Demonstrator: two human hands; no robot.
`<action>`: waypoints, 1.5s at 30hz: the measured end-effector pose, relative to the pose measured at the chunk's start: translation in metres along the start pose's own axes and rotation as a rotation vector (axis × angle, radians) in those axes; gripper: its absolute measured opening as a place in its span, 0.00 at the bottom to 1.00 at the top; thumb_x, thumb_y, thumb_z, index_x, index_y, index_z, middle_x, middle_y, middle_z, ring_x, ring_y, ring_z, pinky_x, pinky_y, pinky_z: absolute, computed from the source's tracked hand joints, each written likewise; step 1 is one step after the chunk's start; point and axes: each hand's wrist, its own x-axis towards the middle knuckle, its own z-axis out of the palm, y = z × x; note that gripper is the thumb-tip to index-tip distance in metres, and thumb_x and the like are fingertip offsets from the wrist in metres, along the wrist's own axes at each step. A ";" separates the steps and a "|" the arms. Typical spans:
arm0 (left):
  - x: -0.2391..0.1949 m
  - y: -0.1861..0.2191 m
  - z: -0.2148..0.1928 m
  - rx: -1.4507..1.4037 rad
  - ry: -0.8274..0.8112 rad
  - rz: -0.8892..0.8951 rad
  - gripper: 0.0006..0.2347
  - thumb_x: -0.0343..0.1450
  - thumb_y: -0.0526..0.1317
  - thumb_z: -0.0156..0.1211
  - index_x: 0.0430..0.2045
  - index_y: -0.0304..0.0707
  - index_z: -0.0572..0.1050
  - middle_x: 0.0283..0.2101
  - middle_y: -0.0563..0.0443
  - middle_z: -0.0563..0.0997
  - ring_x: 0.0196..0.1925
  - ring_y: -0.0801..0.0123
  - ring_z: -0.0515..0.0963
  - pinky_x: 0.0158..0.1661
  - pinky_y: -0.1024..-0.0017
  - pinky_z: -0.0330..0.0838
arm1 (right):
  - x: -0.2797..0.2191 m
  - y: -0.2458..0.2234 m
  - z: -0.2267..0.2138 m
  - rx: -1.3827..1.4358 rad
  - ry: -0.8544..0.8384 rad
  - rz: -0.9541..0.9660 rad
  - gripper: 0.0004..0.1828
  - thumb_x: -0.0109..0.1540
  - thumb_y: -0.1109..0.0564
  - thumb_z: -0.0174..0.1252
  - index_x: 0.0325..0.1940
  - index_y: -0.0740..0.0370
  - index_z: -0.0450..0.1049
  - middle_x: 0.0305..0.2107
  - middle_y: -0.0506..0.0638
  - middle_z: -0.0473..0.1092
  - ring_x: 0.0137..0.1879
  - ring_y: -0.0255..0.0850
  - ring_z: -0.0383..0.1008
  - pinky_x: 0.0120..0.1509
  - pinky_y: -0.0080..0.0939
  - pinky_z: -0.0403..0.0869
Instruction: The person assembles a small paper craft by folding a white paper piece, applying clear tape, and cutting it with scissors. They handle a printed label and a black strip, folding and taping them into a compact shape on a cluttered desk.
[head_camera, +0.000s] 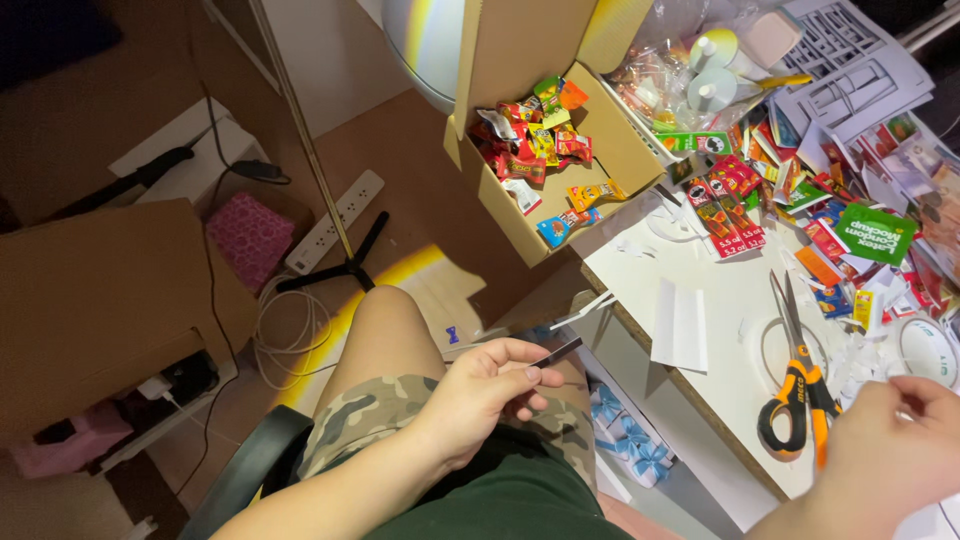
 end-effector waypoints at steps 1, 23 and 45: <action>0.001 -0.001 0.001 0.002 -0.003 -0.003 0.08 0.72 0.29 0.56 0.45 0.31 0.74 0.43 0.33 0.85 0.28 0.68 0.78 0.29 0.77 0.72 | -0.002 0.013 -0.002 -0.004 0.001 0.003 0.10 0.69 0.67 0.60 0.53 0.67 0.83 0.42 0.53 0.77 0.47 0.46 0.78 0.53 0.45 0.76; 0.010 -0.004 0.012 -0.088 -0.008 -0.035 0.11 0.72 0.31 0.47 0.46 0.31 0.74 0.42 0.31 0.85 0.27 0.66 0.79 0.26 0.78 0.71 | -0.033 -0.171 -0.029 0.660 -0.704 0.261 0.14 0.64 0.63 0.62 0.53 0.68 0.81 0.45 0.57 0.80 0.48 0.42 0.79 0.58 0.40 0.76; 0.015 -0.037 -0.020 0.149 -0.126 -0.085 0.07 0.77 0.38 0.54 0.44 0.35 0.74 0.44 0.36 0.85 0.36 0.61 0.86 0.35 0.73 0.82 | -0.082 -0.240 -0.018 0.936 -0.654 0.239 0.05 0.61 0.63 0.65 0.41 0.66 0.81 0.40 0.53 0.79 0.41 0.36 0.76 0.46 0.33 0.75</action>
